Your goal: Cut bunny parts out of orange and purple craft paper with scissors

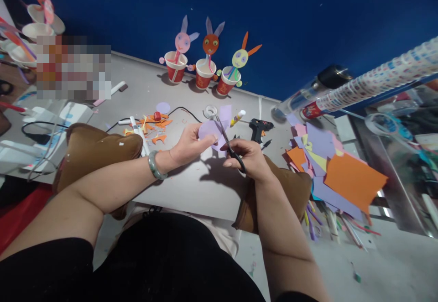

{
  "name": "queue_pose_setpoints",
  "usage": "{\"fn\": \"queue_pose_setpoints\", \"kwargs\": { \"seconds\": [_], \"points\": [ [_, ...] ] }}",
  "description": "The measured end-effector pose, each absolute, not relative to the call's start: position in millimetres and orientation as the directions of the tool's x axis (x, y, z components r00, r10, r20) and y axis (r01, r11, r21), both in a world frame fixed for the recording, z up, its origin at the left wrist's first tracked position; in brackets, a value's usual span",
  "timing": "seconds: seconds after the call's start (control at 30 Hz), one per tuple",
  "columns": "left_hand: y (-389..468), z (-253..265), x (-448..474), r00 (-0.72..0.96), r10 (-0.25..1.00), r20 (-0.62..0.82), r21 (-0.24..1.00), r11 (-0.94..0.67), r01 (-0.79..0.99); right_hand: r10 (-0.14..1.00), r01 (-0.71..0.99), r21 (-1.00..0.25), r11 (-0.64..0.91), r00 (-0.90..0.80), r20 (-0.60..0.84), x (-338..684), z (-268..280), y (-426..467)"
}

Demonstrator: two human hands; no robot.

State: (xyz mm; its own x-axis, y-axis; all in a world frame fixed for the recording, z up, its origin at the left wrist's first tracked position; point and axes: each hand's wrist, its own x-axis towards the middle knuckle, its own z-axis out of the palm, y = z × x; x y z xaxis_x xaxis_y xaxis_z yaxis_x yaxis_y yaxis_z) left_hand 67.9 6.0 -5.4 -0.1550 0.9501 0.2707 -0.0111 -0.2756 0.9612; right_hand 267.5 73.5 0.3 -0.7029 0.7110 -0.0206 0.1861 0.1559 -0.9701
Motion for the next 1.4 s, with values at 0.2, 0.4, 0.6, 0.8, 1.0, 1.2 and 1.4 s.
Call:
{"fn": "queue_pose_setpoints", "kwargs": {
  "seconds": [0.2,0.4,0.6,0.8,1.0,1.2,1.4],
  "points": [
    [6.7,-7.4,68.3,-0.158,0.954,0.256,0.965,-0.262,-0.017,0.707,0.192,-0.97,0.147,-0.706,-0.032,267.2,0.8,73.0],
    [7.2,-8.5,68.6,-0.168,0.947,0.275,0.958,-0.284,-0.032,0.703,0.19,-0.976,0.109,-0.708,-0.059,266.6,1.8,72.4],
    [7.7,-9.7,69.1,-0.199,0.933,0.299,0.951,-0.308,-0.018,0.713,0.183,-0.979,0.09,-0.698,-0.065,266.5,3.6,71.2],
    [7.8,-9.0,69.1,-0.197,0.926,0.323,0.942,-0.334,-0.025,0.711,0.181,-0.981,0.073,-0.699,-0.077,264.7,7.1,70.1],
    [7.7,-9.0,68.9,-0.175,0.917,0.357,0.929,-0.369,-0.039,0.708,0.176,-0.98,0.089,-0.704,-0.062,265.5,4.0,70.7],
    [7.3,-9.8,68.0,-0.177,0.932,0.316,0.945,-0.326,-0.026,0.704,0.201,-0.971,0.129,-0.709,-0.054,267.8,4.1,71.5],
    [6.4,-10.6,67.8,-0.133,0.957,0.258,0.964,-0.265,-0.031,0.701,0.219,-0.956,0.195,-0.713,-0.02,267.9,4.7,73.5]
  ]
}}
